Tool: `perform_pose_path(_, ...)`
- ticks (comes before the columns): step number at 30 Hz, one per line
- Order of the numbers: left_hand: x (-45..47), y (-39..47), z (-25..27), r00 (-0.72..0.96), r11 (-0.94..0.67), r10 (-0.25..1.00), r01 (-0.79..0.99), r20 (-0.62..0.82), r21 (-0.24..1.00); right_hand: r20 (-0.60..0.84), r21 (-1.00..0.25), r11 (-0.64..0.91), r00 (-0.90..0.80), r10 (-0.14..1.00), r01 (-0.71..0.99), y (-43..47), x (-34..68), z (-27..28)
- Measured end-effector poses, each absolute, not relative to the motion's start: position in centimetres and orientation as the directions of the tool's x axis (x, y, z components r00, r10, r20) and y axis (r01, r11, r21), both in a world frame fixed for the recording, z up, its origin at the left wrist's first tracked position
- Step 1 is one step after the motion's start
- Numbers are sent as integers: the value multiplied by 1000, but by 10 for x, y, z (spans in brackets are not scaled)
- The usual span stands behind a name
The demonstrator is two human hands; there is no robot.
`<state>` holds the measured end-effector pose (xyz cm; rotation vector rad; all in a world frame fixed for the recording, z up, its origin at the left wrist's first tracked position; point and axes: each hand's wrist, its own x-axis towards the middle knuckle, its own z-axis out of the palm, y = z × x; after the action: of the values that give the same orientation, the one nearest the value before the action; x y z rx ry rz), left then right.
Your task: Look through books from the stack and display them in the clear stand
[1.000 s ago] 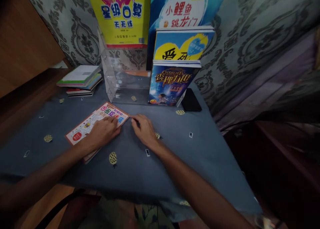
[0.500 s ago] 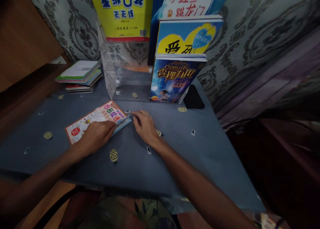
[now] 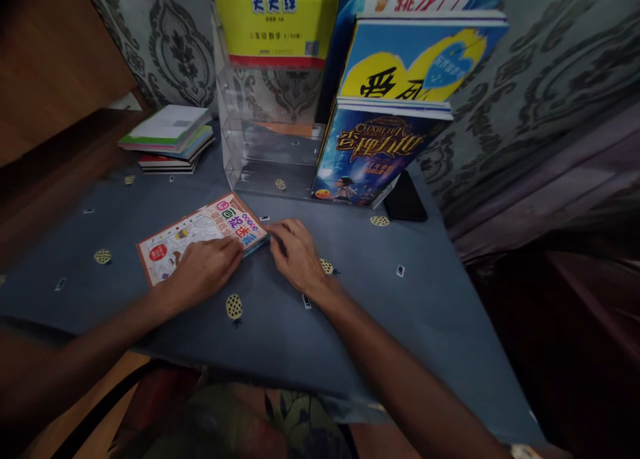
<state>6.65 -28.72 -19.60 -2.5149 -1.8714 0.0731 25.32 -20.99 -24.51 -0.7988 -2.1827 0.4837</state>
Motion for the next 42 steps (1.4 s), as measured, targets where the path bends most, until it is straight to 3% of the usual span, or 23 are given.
perform_pose_path(3,62,-293,-197,299,-300,954,954,-30,-19,458,-466,770,-625,632,437,-210,252,-249)
perform_pose_path(6,36,-306,-193,321,-317,946,945,-40,74,406,-380,784,-673,618,490,-209,252,-253)
perform_pose_path(9,-4,-330,-191,283,-277,958,952,-32,128,407,-363,787,-675,615,498,-207,253,-257)
perform_pose_path(16,-49,-381,-202,229,-217,968,969,-100,113,410,-394,772,-657,633,498,-203,252,-262)
perform_pose_path(22,-43,-387,-208,225,-221,974,966,-20,133,423,-375,787,-665,616,490,-205,250,-263)
perform_pose_path(34,-12,-407,-209,309,-313,949,947,68,64,412,-231,769,-656,633,596,-176,230,-253)
perform_pose_path(42,7,-384,-217,344,-344,939,939,23,-3,457,-98,749,-639,619,656,-148,220,-254)
